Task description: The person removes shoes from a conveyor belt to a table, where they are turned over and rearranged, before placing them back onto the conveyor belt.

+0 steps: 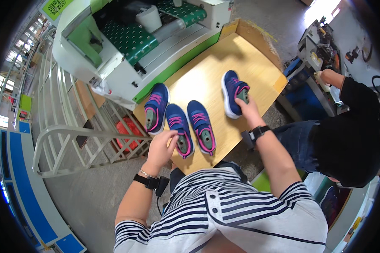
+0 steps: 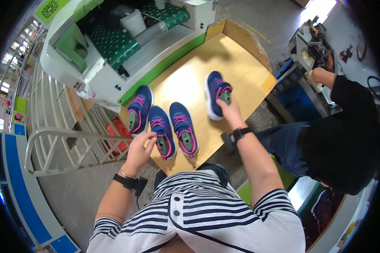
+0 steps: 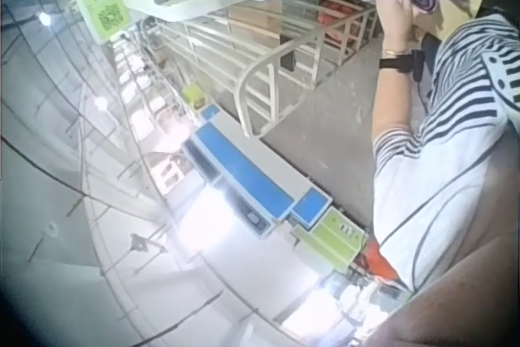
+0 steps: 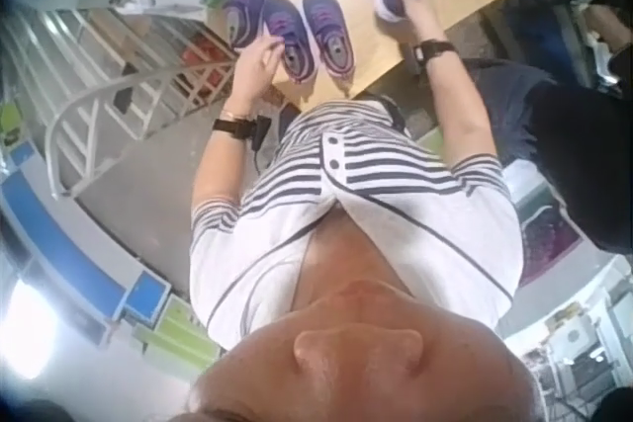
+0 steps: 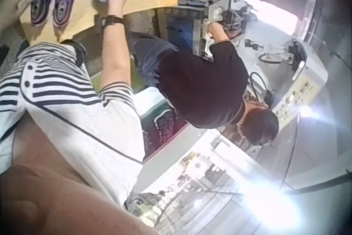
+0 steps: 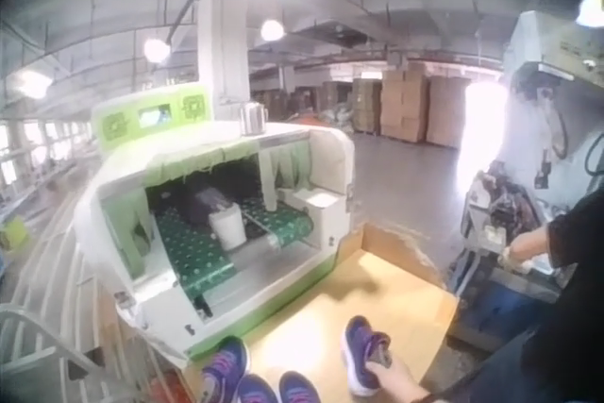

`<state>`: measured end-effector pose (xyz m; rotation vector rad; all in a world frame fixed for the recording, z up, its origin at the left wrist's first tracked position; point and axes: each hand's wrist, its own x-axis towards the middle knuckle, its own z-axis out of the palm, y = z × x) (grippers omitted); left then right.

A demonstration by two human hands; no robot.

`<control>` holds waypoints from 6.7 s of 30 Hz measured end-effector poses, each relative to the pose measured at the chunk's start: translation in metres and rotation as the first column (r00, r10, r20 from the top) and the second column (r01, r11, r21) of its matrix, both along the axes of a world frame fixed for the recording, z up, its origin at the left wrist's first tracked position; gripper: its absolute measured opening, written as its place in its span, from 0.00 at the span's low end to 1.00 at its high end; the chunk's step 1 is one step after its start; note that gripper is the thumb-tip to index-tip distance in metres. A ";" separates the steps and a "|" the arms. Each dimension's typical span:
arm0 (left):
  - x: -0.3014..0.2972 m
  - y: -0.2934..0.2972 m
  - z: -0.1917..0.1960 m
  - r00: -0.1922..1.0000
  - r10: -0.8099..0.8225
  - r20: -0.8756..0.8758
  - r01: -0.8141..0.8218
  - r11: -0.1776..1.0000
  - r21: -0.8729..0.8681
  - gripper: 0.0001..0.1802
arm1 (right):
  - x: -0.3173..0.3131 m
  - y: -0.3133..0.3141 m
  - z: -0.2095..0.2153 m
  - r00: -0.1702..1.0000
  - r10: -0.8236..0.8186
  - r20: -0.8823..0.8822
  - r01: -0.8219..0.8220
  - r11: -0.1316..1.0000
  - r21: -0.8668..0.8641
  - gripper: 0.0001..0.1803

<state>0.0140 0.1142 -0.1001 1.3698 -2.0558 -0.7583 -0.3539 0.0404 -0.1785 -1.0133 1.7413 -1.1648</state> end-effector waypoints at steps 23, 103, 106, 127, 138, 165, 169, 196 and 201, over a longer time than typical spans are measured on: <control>0.015 -0.261 0.047 -0.239 0.535 -0.810 0.389 0.817 0.425 0.45 | 0.063 0.069 0.014 0.903 0.374 0.211 -0.368 0.927 -0.069 0.38; 0.039 0.003 -0.123 0.645 -0.552 0.529 0.369 0.831 0.417 0.69 | 0.338 0.727 -0.153 0.969 -0.058 -0.238 0.219 0.644 0.733 0.11; 0.035 0.002 -0.130 0.547 -0.539 0.640 0.410 0.840 0.356 0.66 | 0.351 0.707 -0.150 0.901 0.326 -0.287 0.026 0.619 0.785 0.12; 0.050 -0.005 -0.134 0.509 -0.452 0.733 0.455 0.864 0.217 0.64 | 0.281 0.568 -0.142 0.842 -0.246 -0.479 0.522 0.592 0.614 0.17; 0.040 -0.010 -0.163 0.502 -0.491 0.712 0.475 0.844 0.248 0.68 | 0.318 0.617 -0.174 0.947 -0.098 -0.305 0.314 0.461 0.830 0.19; 0.043 -0.002 -0.150 0.544 -0.512 0.664 0.481 0.839 0.253 0.67 | 0.314 0.628 -0.209 0.928 -0.170 -0.333 0.359 0.651 0.668 0.13; 0.045 0.003 -0.134 0.534 -0.524 0.664 0.448 0.841 0.304 0.67 | 0.321 0.600 -0.148 0.909 -0.292 -0.298 0.417 0.616 0.668 0.18; 0.047 -0.004 -0.145 0.539 -0.515 0.666 0.459 0.843 0.281 0.68 | 0.309 0.617 -0.223 0.930 -0.039 -0.365 0.300 0.656 0.693 0.12; 0.045 -0.002 -0.153 0.556 -0.503 0.661 0.475 0.846 0.245 0.69 | 0.326 0.613 -0.143 0.897 -0.307 -0.318 0.440 0.566 0.697 0.16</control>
